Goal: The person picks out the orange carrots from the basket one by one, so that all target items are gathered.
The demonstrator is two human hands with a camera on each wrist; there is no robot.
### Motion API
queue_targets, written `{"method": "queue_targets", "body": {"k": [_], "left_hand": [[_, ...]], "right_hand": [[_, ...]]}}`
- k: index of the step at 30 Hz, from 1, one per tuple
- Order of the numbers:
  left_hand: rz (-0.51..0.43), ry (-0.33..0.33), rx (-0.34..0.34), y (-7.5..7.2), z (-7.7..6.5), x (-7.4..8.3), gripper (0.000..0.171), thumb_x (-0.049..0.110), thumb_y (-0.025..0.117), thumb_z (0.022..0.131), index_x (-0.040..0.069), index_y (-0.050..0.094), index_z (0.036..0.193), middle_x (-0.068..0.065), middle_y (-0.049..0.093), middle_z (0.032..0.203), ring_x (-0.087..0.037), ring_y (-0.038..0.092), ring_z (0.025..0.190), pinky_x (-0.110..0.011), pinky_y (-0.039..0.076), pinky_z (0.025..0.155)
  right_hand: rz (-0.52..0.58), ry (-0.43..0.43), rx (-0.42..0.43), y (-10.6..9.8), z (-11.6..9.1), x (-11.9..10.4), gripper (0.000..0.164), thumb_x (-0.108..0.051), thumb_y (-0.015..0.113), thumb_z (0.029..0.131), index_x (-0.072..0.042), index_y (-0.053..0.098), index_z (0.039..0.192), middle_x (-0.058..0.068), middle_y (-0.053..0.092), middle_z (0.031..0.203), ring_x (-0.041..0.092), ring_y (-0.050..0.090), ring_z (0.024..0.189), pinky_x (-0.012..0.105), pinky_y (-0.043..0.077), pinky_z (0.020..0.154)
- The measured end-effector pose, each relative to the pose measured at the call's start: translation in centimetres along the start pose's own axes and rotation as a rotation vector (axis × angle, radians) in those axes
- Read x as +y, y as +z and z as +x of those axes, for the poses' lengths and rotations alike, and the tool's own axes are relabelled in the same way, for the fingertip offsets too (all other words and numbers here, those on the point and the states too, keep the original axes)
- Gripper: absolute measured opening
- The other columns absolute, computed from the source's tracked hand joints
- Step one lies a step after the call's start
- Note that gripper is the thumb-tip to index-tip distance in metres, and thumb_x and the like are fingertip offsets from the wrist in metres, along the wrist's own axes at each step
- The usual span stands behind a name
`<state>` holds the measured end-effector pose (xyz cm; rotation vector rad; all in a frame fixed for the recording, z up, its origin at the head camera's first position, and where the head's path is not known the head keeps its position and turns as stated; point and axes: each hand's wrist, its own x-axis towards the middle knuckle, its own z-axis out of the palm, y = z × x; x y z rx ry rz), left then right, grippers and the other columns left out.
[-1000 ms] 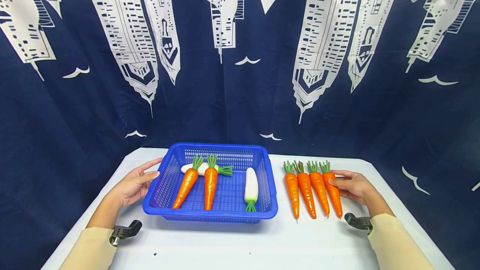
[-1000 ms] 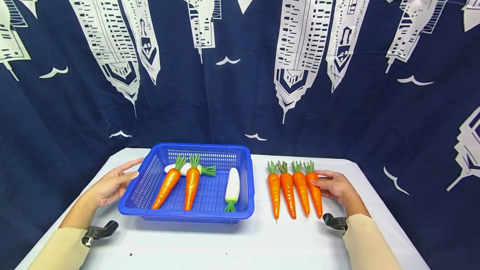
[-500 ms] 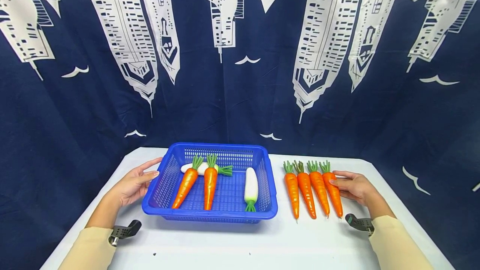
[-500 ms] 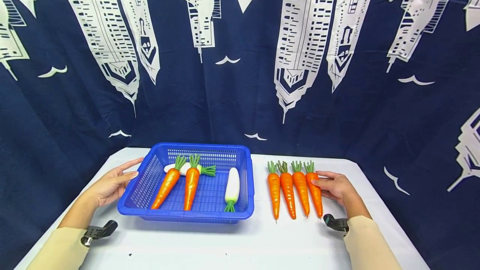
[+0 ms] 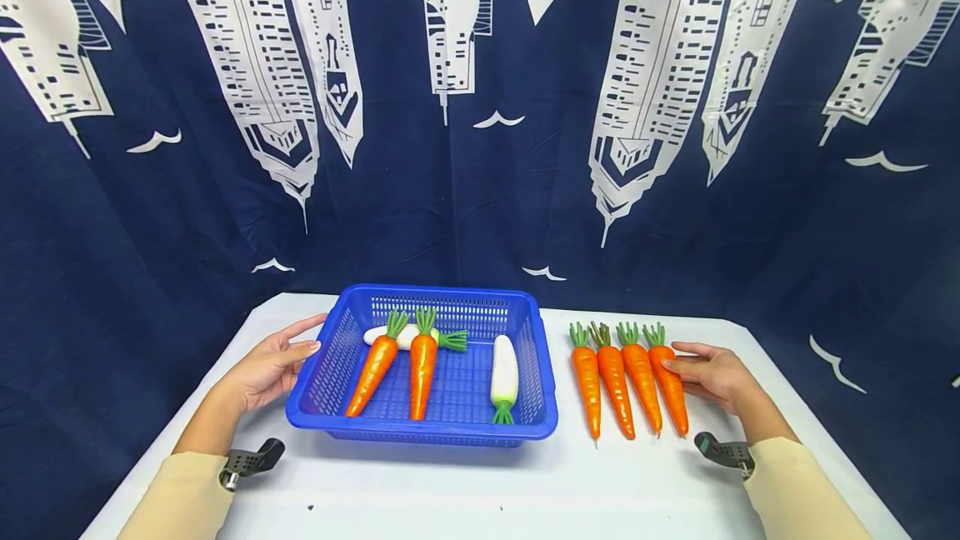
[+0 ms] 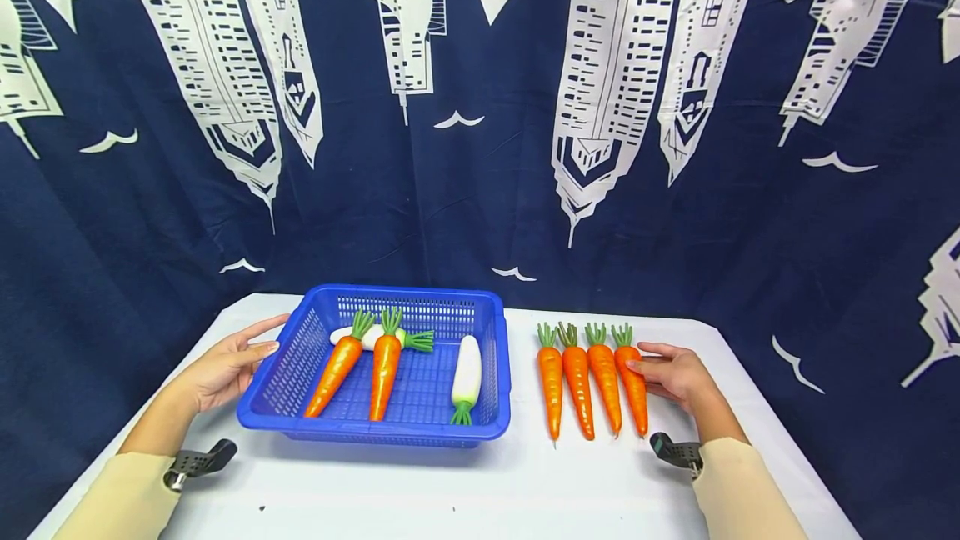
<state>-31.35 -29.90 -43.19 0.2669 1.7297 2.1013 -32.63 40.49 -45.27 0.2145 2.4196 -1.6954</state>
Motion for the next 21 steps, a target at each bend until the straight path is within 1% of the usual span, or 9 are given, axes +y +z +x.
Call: {"method": "queue_targets", "body": {"k": [3,5,7,10,11,13,16,19,21], "left_hand": [[0.0,-0.006,0.006,0.0,0.0,0.1,0.068,0.012,0.049,0.109,0.015,0.011,0.165,0.0,0.069,0.117,-0.015,0.074,0.099,-0.034,0.063,0.088],[-0.003,-0.006,0.006,0.0,-0.1,0.1,0.069,0.012,0.049,0.109,0.015,0.01,0.165,0.0,0.069,0.117,-0.016,0.074,0.099,-0.034,0.063,0.088],[0.0,-0.002,0.007,0.0,-0.1,0.1,0.069,0.012,0.049,0.108,0.014,0.01,0.165,0.0,0.069,0.117,-0.015,0.074,0.099,-0.033,0.063,0.088],[0.002,0.004,0.004,0.0,0.0,0.0,0.069,0.012,0.049,0.108,0.014,0.01,0.165,0.0,0.069,0.117,-0.015,0.074,0.099,-0.033,0.063,0.088],[0.0,0.005,0.002,0.0,0.0,0.0,0.069,0.011,0.049,0.108,0.014,0.01,0.165,0.0,0.069,0.117,-0.015,0.074,0.098,-0.033,0.063,0.088],[0.001,0.012,-0.003,0.0,0.0,-0.1,0.068,0.011,0.048,0.109,0.013,0.01,0.165,0.0,0.07,0.117,-0.015,0.074,0.098,-0.034,0.063,0.088],[0.003,0.021,-0.013,-0.1,0.0,-0.2,0.067,0.01,0.047,0.109,0.012,0.01,0.165,0.0,0.071,0.117,-0.016,0.075,0.098,-0.034,0.063,0.088],[0.007,0.026,-0.018,0.0,0.0,-0.2,0.067,0.01,0.046,0.109,0.012,0.009,0.165,0.0,0.071,0.116,-0.016,0.075,0.097,-0.034,0.063,0.087],[0.011,0.026,-0.016,0.0,0.0,-0.1,0.067,0.01,0.046,0.109,0.011,0.009,0.165,0.0,0.071,0.116,-0.015,0.075,0.096,-0.034,0.063,0.087]], "right_hand": [[-0.051,-0.019,0.028,0.0,-0.1,-0.1,0.081,-0.023,0.076,0.094,0.01,0.033,0.154,0.014,0.074,0.118,0.007,0.072,0.089,0.033,0.064,0.083],[-0.117,-0.033,0.066,0.2,-0.2,-0.3,0.08,-0.028,0.076,0.094,0.008,0.036,0.153,0.025,0.067,0.13,0.009,0.072,0.092,0.032,0.064,0.084],[-0.196,-0.054,0.12,0.5,-0.4,-0.6,0.078,-0.034,0.075,0.094,0.005,0.041,0.152,0.03,0.058,0.141,0.016,0.072,0.099,0.031,0.064,0.084],[-0.3,-0.104,0.201,1.1,-0.8,-1.0,0.073,-0.039,0.073,0.094,0.001,0.048,0.149,0.031,0.053,0.146,0.032,0.068,0.113,0.033,0.063,0.086],[-0.318,-0.122,0.224,1.4,-0.9,-1.2,0.071,-0.039,0.073,0.094,0.0,0.05,0.148,0.031,0.054,0.145,0.038,0.066,0.117,0.034,0.063,0.087],[-0.339,-0.153,0.26,1.8,-1.2,-1.6,0.068,-0.039,0.073,0.095,0.0,0.053,0.147,0.029,0.057,0.143,0.043,0.062,0.123,0.038,0.063,0.089],[-0.337,-0.184,0.292,2.5,-1.5,-2.3,0.065,-0.039,0.073,0.095,-0.001,0.055,0.145,0.026,0.058,0.143,0.044,0.06,0.126,0.045,0.06,0.095],[-0.31,-0.197,0.294,3.1,-2.0,-3.0,0.064,-0.04,0.073,0.095,-0.001,0.056,0.145,0.025,0.058,0.144,0.043,0.06,0.127,0.052,0.055,0.103],[-0.301,-0.203,0.285,3.6,-2.3,-3.4,0.065,-0.042,0.072,0.095,-0.002,0.056,0.145,0.024,0.058,0.144,0.043,0.06,0.127,0.054,0.054,0.104]]}}
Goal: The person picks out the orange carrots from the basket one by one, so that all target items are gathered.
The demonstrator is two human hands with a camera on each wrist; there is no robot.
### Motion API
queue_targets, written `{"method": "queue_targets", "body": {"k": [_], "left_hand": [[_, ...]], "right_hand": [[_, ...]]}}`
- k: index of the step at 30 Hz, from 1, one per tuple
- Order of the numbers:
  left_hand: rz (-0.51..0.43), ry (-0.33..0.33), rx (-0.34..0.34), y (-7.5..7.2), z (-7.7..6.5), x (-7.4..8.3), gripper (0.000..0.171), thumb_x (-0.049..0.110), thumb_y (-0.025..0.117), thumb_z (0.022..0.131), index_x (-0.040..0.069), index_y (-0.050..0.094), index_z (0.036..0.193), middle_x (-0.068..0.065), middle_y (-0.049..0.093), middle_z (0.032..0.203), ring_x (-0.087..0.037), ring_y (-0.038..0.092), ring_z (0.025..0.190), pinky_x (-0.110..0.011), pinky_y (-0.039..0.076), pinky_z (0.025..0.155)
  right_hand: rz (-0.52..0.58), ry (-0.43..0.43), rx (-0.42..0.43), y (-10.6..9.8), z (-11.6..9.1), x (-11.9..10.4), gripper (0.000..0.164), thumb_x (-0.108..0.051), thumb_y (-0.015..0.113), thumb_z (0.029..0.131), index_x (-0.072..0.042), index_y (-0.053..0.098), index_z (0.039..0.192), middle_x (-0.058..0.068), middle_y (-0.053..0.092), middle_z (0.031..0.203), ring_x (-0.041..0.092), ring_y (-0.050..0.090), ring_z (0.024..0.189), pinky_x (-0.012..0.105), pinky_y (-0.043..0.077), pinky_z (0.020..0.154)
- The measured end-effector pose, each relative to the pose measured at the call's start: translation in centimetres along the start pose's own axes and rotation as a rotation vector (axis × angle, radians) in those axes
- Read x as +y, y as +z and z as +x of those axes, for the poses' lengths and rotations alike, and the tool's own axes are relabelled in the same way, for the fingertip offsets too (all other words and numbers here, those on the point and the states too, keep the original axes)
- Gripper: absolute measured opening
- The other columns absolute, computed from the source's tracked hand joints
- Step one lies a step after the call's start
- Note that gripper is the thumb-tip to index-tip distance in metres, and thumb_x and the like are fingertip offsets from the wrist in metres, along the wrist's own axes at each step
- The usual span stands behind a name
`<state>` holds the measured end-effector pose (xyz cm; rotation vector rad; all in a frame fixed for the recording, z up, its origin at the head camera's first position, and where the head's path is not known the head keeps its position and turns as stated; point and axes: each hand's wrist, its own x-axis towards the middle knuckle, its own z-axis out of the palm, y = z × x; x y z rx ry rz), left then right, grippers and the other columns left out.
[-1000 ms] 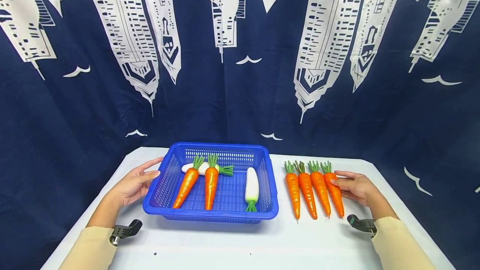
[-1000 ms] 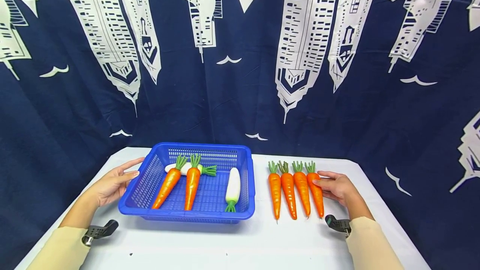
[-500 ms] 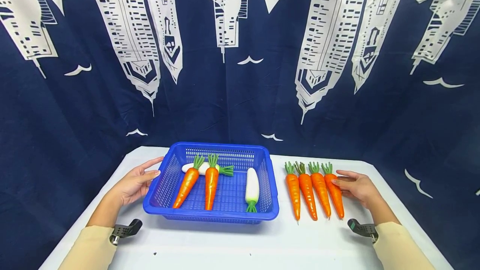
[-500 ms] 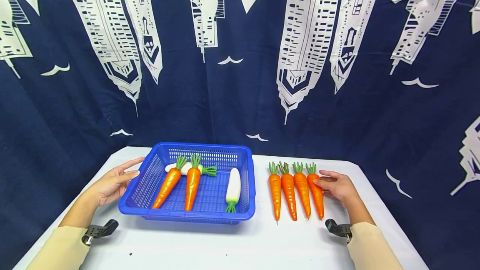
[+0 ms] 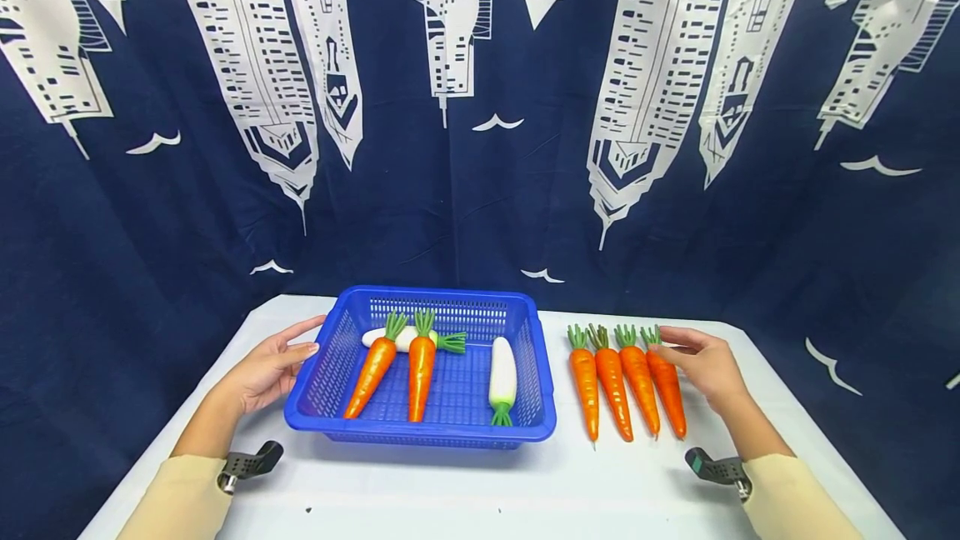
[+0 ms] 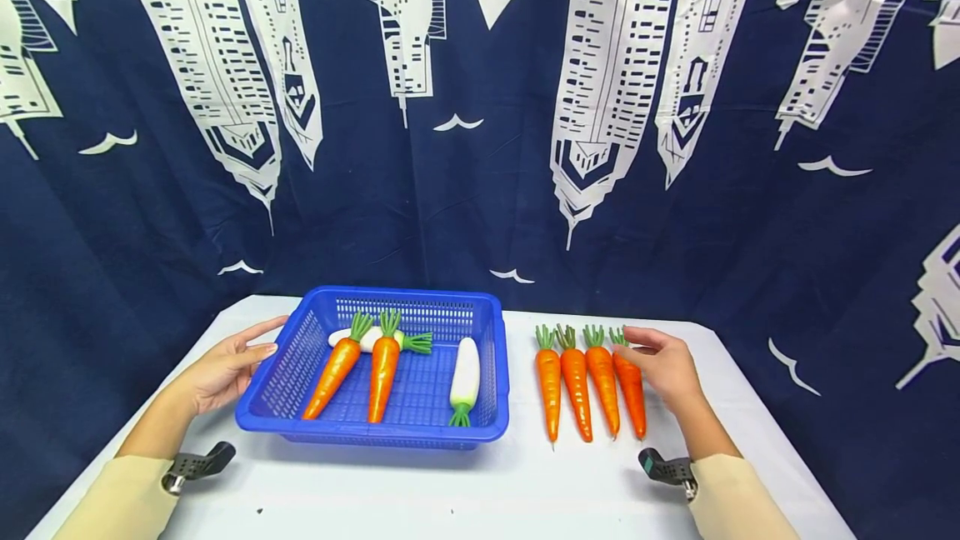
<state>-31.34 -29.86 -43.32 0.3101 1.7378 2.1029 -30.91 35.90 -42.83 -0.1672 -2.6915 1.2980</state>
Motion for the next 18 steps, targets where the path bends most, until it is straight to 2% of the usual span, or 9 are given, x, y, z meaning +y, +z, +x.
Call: {"method": "queue_targets", "body": {"k": [3,6,9,18], "left_hand": [[0.006,0.002,0.004,0.0,0.0,0.0,0.068,0.01,0.046,0.109,0.011,0.008,0.165,0.0,0.071,0.116,-0.015,0.075,0.096,-0.034,0.063,0.087],[0.005,0.006,0.001,0.0,0.0,0.0,0.067,0.009,0.046,0.109,0.011,0.008,0.165,0.0,0.071,0.116,-0.015,0.074,0.096,-0.034,0.063,0.087],[0.002,0.012,-0.006,0.0,0.0,-0.1,0.067,0.009,0.045,0.109,0.011,0.009,0.164,0.0,0.071,0.116,-0.015,0.075,0.096,-0.034,0.063,0.087],[-0.006,0.024,-0.033,-0.1,0.0,-0.2,0.064,0.008,0.045,0.109,0.013,0.012,0.164,0.0,0.073,0.115,-0.015,0.076,0.092,-0.033,0.064,0.085]], "right_hand": [[0.014,-0.013,-0.015,0.3,-0.4,-0.9,0.066,-0.043,0.073,0.095,-0.004,0.057,0.145,0.022,0.059,0.145,0.041,0.061,0.127,0.048,0.056,0.102],[0.022,-0.036,-0.028,0.7,-0.8,-1.6,0.065,-0.043,0.073,0.095,-0.005,0.057,0.144,0.021,0.06,0.144,0.039,0.062,0.126,0.036,0.06,0.097],[0.042,-0.056,-0.044,1.2,-1.3,-2.5,0.063,-0.042,0.073,0.095,-0.005,0.059,0.144,0.021,0.06,0.144,0.038,0.063,0.126,0.028,0.06,0.094],[0.061,-0.11,-0.085,2.5,-2.9,-5.1,0.057,-0.042,0.075,0.093,-0.01,0.064,0.139,0.018,0.065,0.138,0.033,0.066,0.122,0.022,0.059,0.094]]}}
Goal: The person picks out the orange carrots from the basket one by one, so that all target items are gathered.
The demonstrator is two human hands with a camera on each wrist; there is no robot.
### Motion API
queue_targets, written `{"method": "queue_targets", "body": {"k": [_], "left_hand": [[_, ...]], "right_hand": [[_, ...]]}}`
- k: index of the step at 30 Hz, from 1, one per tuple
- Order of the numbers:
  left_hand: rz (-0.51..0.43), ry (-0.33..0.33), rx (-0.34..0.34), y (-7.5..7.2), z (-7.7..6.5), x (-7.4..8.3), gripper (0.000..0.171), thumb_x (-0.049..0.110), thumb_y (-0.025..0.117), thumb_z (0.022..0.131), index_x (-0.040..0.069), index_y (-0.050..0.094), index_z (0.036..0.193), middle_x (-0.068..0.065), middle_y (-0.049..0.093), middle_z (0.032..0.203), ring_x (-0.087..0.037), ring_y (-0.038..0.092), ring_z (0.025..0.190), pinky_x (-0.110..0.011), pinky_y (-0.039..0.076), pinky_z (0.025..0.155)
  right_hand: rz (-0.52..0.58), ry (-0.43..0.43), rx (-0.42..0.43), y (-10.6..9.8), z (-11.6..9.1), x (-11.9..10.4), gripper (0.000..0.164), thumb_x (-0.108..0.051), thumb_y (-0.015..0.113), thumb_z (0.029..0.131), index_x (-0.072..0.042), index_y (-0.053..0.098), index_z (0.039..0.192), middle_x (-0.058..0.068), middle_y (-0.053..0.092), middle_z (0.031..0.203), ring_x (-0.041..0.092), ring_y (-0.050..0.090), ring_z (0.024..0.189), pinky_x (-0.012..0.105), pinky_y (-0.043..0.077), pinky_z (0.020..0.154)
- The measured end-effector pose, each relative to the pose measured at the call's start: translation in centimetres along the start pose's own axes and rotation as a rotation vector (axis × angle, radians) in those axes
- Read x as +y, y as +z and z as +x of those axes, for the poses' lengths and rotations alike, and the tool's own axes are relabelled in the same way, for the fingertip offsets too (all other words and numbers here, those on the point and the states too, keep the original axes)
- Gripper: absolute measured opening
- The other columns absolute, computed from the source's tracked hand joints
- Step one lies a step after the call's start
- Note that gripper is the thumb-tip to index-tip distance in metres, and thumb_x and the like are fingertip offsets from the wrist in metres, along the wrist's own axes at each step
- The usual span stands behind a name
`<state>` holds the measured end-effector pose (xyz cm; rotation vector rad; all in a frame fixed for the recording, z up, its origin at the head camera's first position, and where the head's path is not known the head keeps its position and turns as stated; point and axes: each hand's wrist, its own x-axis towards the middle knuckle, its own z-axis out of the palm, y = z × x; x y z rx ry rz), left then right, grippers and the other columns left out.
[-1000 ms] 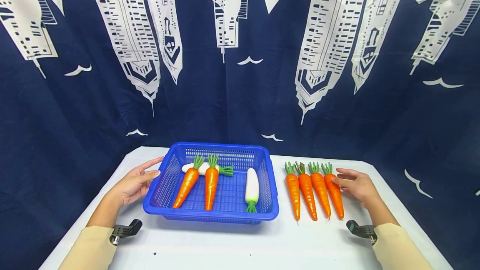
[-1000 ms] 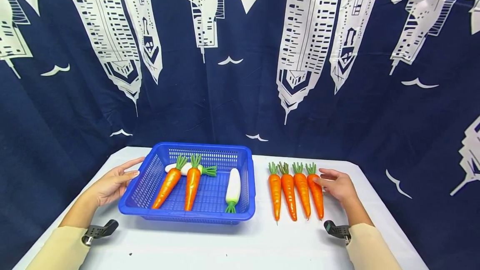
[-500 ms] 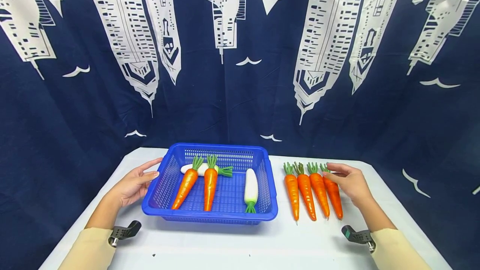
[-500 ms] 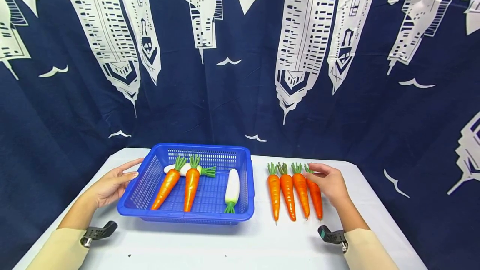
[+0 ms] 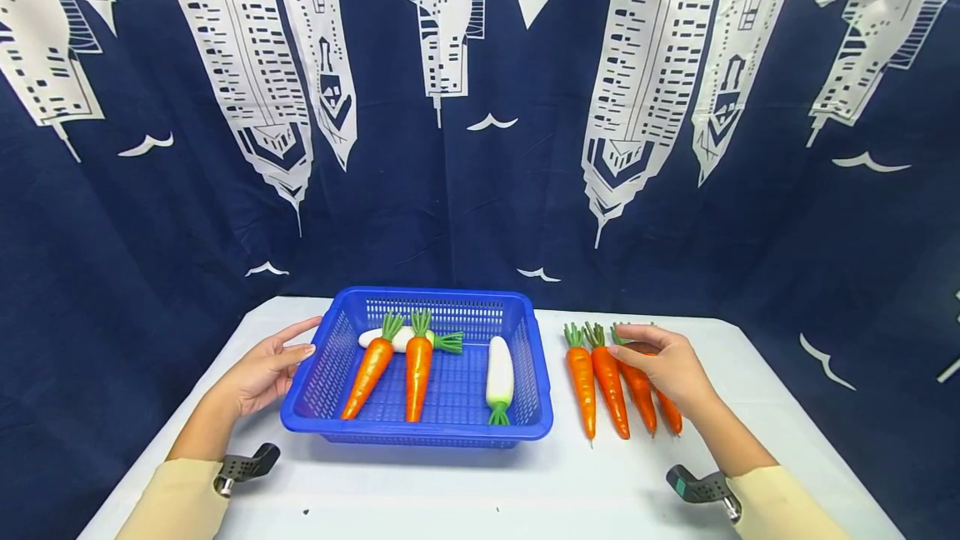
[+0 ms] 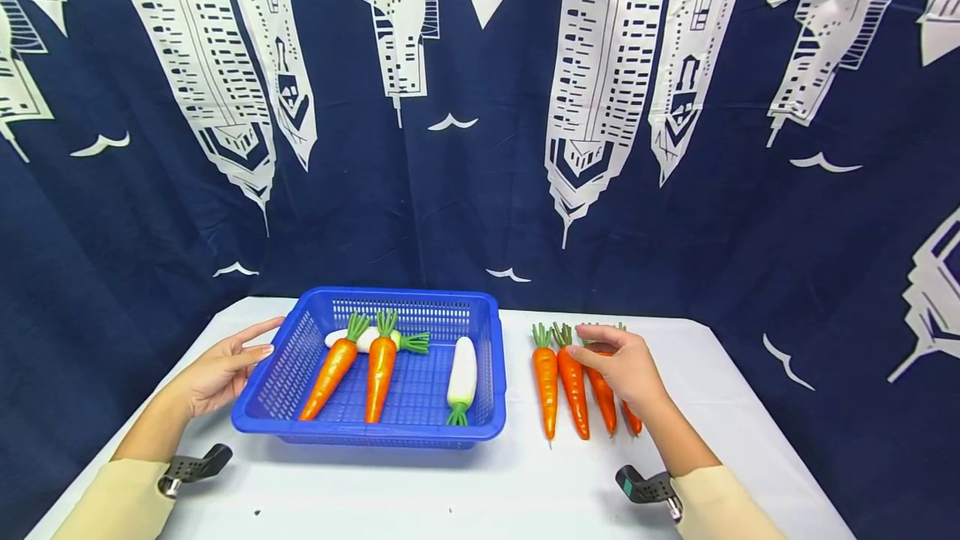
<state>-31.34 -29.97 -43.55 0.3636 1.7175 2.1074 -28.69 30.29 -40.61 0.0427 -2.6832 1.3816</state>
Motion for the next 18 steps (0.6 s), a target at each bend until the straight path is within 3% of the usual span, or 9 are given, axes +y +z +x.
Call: {"method": "queue_targets", "body": {"k": [3,8,11,13,18], "left_hand": [[0.003,-0.002,0.004,0.0,0.0,0.0,0.064,0.009,0.045,0.109,0.013,0.012,0.164,0.0,0.073,0.114,-0.014,0.075,0.091,-0.033,0.064,0.085],[0.008,-0.007,0.011,0.0,0.0,0.0,0.065,0.009,0.046,0.109,0.014,0.012,0.164,0.0,0.073,0.114,-0.014,0.075,0.09,-0.032,0.064,0.085],[0.009,-0.009,0.013,0.0,0.0,0.1,0.065,0.009,0.046,0.109,0.014,0.012,0.164,0.001,0.073,0.114,-0.014,0.075,0.091,-0.032,0.064,0.085],[0.007,-0.01,0.012,0.0,0.0,0.1,0.065,0.009,0.046,0.109,0.014,0.012,0.164,0.0,0.073,0.114,-0.014,0.075,0.091,-0.032,0.064,0.085],[0.002,-0.007,0.006,0.0,-0.1,0.1,0.065,0.009,0.046,0.109,0.013,0.012,0.164,0.0,0.074,0.113,-0.015,0.076,0.092,-0.033,0.064,0.085]], "right_hand": [[0.009,-0.002,-0.021,0.6,-0.3,-0.9,0.057,-0.043,0.076,0.092,-0.011,0.065,0.138,0.017,0.066,0.137,0.03,0.066,0.121,0.028,0.058,0.098],[0.029,0.003,-0.053,1.7,-0.8,-2.3,0.056,-0.045,0.078,0.09,-0.014,0.067,0.136,0.015,0.067,0.137,0.031,0.065,0.124,0.048,0.053,0.108],[0.047,-0.015,-0.074,2.3,-1.1,-3.0,0.054,-0.045,0.079,0.089,-0.015,0.069,0.133,0.013,0.068,0.135,0.03,0.065,0.124,0.052,0.05,0.11],[0.065,-0.04,-0.088,2.7,-1.2,-3.5,0.053,-0.043,0.079,0.088,-0.015,0.07,0.132,0.012,0.07,0.132,0.028,0.067,0.122,0.049,0.052,0.109],[0.117,-0.128,-0.115,3.9,-1.4,-4.5,0.047,-0.035,0.08,0.089,-0.013,0.071,0.129,0.012,0.073,0.126,0.026,0.07,0.115,0.024,0.058,0.096]]}}
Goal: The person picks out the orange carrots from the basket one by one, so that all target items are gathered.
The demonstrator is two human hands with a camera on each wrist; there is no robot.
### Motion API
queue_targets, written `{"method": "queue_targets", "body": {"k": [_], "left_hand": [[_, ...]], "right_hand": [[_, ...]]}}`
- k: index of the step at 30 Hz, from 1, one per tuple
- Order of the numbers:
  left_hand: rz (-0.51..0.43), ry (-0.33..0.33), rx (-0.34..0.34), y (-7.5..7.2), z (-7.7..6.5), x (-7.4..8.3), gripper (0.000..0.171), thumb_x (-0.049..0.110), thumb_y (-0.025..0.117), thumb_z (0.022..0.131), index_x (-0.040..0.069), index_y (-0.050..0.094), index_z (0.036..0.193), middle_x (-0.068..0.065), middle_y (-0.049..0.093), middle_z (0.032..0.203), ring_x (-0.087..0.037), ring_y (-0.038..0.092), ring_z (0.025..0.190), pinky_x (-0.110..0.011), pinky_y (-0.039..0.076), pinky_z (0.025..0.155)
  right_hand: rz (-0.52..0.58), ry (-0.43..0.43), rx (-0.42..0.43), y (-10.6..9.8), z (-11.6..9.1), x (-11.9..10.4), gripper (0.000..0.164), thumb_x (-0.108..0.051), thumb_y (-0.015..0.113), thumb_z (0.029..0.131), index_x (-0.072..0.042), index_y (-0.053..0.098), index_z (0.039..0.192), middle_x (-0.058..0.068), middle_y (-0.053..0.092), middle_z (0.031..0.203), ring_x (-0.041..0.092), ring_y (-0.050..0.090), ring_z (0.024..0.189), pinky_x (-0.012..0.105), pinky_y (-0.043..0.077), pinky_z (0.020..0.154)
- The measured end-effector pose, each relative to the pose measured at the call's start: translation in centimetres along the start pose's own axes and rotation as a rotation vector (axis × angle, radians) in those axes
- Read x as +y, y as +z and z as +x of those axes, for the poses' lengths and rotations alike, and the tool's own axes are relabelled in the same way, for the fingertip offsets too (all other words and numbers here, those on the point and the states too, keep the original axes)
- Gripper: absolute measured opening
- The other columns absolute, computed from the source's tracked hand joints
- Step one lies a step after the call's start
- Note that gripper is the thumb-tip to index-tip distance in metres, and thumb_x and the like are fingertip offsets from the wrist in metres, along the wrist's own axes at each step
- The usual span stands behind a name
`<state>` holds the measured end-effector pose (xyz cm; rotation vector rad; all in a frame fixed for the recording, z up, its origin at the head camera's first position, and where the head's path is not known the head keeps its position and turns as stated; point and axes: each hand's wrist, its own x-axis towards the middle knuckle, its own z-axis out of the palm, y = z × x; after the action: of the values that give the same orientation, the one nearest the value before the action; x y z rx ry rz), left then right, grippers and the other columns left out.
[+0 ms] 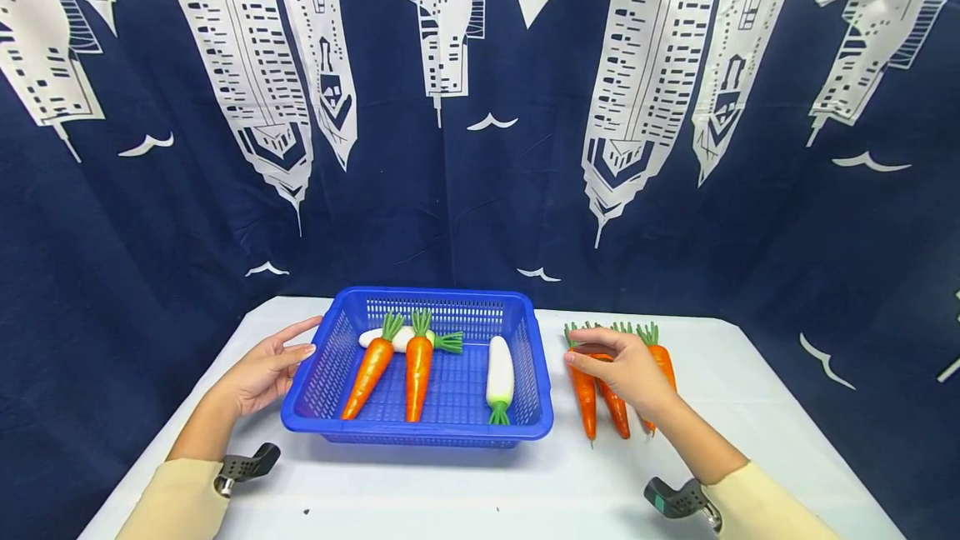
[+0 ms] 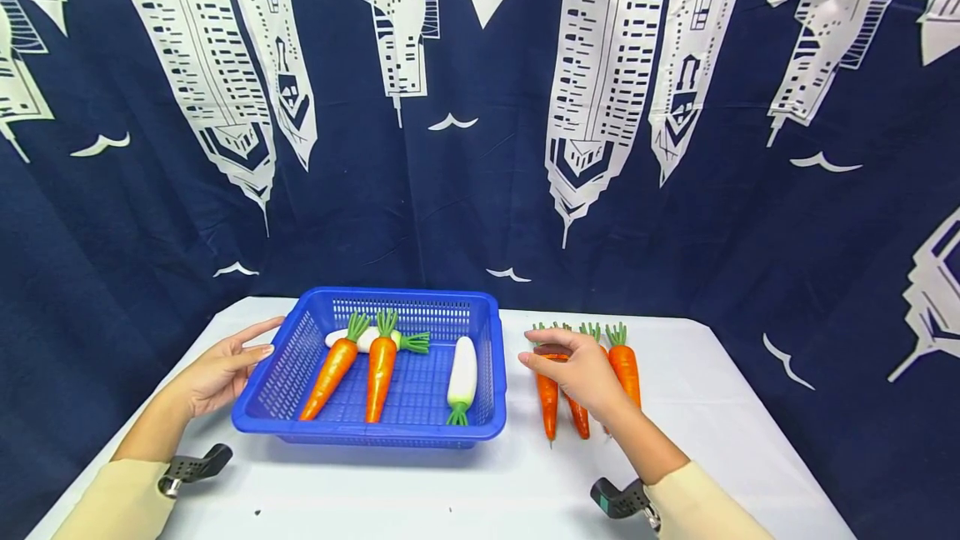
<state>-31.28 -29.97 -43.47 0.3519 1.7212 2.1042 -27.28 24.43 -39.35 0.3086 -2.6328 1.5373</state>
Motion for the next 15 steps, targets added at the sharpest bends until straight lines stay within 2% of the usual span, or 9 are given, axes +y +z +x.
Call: {"method": "queue_targets", "body": {"k": [3,7,12,15], "left_hand": [[0.001,-0.001,-0.001,0.1,0.0,0.1,0.065,0.009,0.046,0.109,0.013,0.011,0.164,0.0,0.074,0.112,-0.014,0.076,0.091,-0.032,0.064,0.085],[0.014,-0.003,0.007,0.2,-0.1,0.2,0.067,0.009,0.047,0.109,0.012,0.009,0.164,0.001,0.074,0.112,-0.014,0.076,0.091,-0.032,0.064,0.085],[0.04,-0.015,0.027,0.4,-0.1,0.4,0.069,0.01,0.048,0.108,0.01,0.009,0.164,0.001,0.074,0.111,-0.014,0.076,0.091,-0.032,0.064,0.084],[0.049,-0.022,0.032,0.4,0.0,0.5,0.069,0.011,0.049,0.108,0.01,0.008,0.164,0.001,0.075,0.11,-0.014,0.076,0.091,-0.032,0.064,0.084]], "right_hand": [[0.032,-0.018,-0.019,0.7,0.0,-0.6,0.047,-0.033,0.081,0.088,-0.012,0.071,0.129,0.011,0.073,0.125,0.028,0.071,0.115,0.021,0.059,0.093],[0.077,-0.053,-0.045,1.9,0.1,-1.1,0.047,-0.028,0.082,0.088,-0.007,0.07,0.129,0.017,0.071,0.126,0.035,0.071,0.113,0.029,0.062,0.091],[0.107,-0.122,-0.078,3.3,0.4,-1.5,0.048,-0.022,0.082,0.088,-0.002,0.069,0.129,0.02,0.071,0.126,0.04,0.069,0.116,0.032,0.061,0.093],[0.107,-0.128,-0.094,4.0,0.5,-1.9,0.046,-0.023,0.083,0.087,-0.005,0.071,0.127,0.018,0.071,0.127,0.04,0.068,0.119,0.035,0.06,0.097]]}}
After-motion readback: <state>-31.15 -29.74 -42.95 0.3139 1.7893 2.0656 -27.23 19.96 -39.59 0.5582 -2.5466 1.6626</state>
